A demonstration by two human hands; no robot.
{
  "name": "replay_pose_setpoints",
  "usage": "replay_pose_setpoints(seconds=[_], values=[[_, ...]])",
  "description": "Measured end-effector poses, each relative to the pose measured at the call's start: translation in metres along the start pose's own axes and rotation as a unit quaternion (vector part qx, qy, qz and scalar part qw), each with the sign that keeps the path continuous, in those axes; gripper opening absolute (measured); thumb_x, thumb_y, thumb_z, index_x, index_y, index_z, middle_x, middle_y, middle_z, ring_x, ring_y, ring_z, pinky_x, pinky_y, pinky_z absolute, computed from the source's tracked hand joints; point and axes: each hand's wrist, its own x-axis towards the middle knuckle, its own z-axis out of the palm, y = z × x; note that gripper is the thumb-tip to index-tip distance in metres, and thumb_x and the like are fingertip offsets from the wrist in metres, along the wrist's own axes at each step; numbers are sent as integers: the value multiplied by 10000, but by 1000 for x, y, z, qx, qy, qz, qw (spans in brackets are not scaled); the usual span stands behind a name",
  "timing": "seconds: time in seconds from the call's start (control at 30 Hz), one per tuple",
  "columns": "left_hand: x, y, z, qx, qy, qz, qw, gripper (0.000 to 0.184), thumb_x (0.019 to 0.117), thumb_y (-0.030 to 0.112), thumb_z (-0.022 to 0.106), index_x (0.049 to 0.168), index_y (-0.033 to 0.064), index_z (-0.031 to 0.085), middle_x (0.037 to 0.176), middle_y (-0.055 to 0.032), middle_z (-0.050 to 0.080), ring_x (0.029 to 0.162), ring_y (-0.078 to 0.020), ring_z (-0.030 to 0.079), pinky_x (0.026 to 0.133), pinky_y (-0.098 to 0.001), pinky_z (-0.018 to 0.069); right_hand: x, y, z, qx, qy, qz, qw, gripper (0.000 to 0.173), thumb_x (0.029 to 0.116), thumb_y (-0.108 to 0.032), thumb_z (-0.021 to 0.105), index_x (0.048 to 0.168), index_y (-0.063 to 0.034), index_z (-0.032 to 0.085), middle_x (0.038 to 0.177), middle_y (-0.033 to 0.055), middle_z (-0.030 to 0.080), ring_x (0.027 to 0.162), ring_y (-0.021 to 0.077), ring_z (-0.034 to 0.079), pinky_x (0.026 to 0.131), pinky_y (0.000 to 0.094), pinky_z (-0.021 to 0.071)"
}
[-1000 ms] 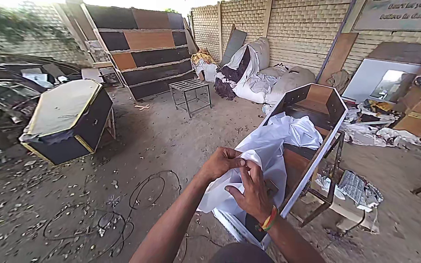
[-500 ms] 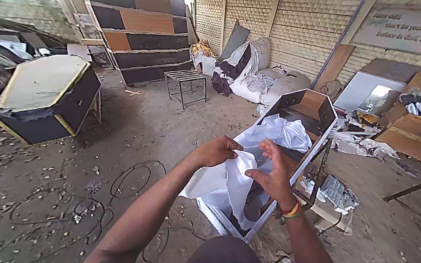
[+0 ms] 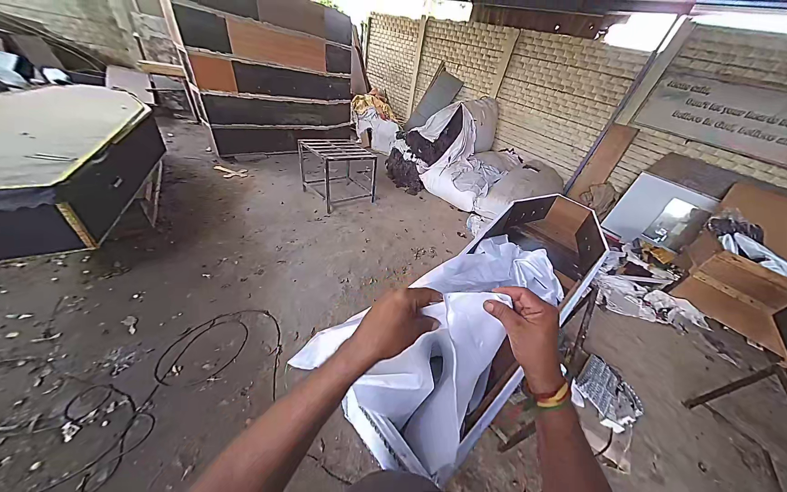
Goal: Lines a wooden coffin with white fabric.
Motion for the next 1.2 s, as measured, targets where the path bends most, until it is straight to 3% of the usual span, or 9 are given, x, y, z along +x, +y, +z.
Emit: replay_pose_setpoints(seconds=[0.2, 0.33, 0.43, 0.5, 0.57, 0.67, 0.8, 0.93, 1.2], values=[[-1, -5, 18, -129, 163, 30, 978, 165, 1007, 205, 623, 1030, 119, 762, 855, 38, 739, 754, -43, 687, 729, -280, 590, 9, 2, -7, 2, 3, -7, 1000, 198, 810, 5, 796, 1000, 22, 740, 818, 50, 755, 699, 75, 701, 662, 238, 605], [12, -3, 11, -177, 178, 99, 963, 208, 964, 122, 557, 994, 83, 759, 813, 31, 726, 700, -18, 652, 646, -237, 545, 12, -1, -4, 18, 2, -33, 999, 247, 818, 17, 785, 1054, 37, 714, 856, 43, 755, 743, 68, 709, 694, 233, 613], [19, -6, 8, -105, 204, 169, 958, 263, 929, 139, 506, 962, 73, 758, 788, 18, 703, 673, -18, 612, 616, -253, 502, 11, -1, -1, 24, 2, -39, 999, 288, 818, 14, 785, 1089, 53, 696, 867, 49, 755, 759, 78, 716, 707, 242, 620], [18, -7, 6, -48, 190, 196, 961, 315, 972, 260, 509, 994, 72, 761, 835, -22, 732, 713, -64, 658, 643, -315, 543, 7, 0, 0, 2, 2, -35, 999, 303, 819, -1, 789, 1101, 53, 693, 894, 55, 755, 781, 80, 719, 727, 253, 624], [21, -5, 0, -23, 162, 199, 966, 504, 982, 547, 572, 1070, 87, 758, 899, -30, 750, 766, -91, 691, 684, -357, 585, 10, 0, 1, -18, 7, -36, 999, 315, 826, -24, 793, 1117, 47, 697, 919, 65, 763, 800, 93, 731, 741, 272, 632], [22, -4, 1, -14, 142, 144, 979, 689, 758, 738, 745, 1122, 153, 766, 947, 15, 765, 829, -78, 710, 750, -389, 605, 6, 5, 4, 1, 11, -48, 999, 327, 842, -18, 780, 1146, 52, 682, 935, 69, 762, 806, 102, 733, 741, 269, 634], [25, -8, 1, -46, 125, 124, 983, 418, 818, 534, 817, 1078, 208, 794, 984, 69, 775, 889, -32, 716, 831, -358, 613, 5, 9, 9, -2, 21, -59, 998, 349, 844, -25, 782, 1169, 54, 680, 963, 70, 763, 827, 101, 734, 758, 268, 633], [27, -11, 4, -116, 121, 130, 977, 178, 895, 329, 789, 950, 161, 809, 901, 53, 773, 821, -18, 708, 778, -289, 598, 3, 12, 9, -11, 35, -66, 997, 353, 842, -35, 781, 1171, 52, 687, 986, 74, 766, 844, 96, 736, 766, 264, 633], [31, -5, 4, -134, 114, 122, 977, 117, 914, 238, 761, 882, 127, 779, 827, 53, 741, 728, -6, 661, 686, -231, 554, -4, 13, 3, 58, 29, -49, 997, 245, 848, 10, 773, 1082, 57, 716, 903, 79, 764, 770, 105, 725, 712, 267, 628]])
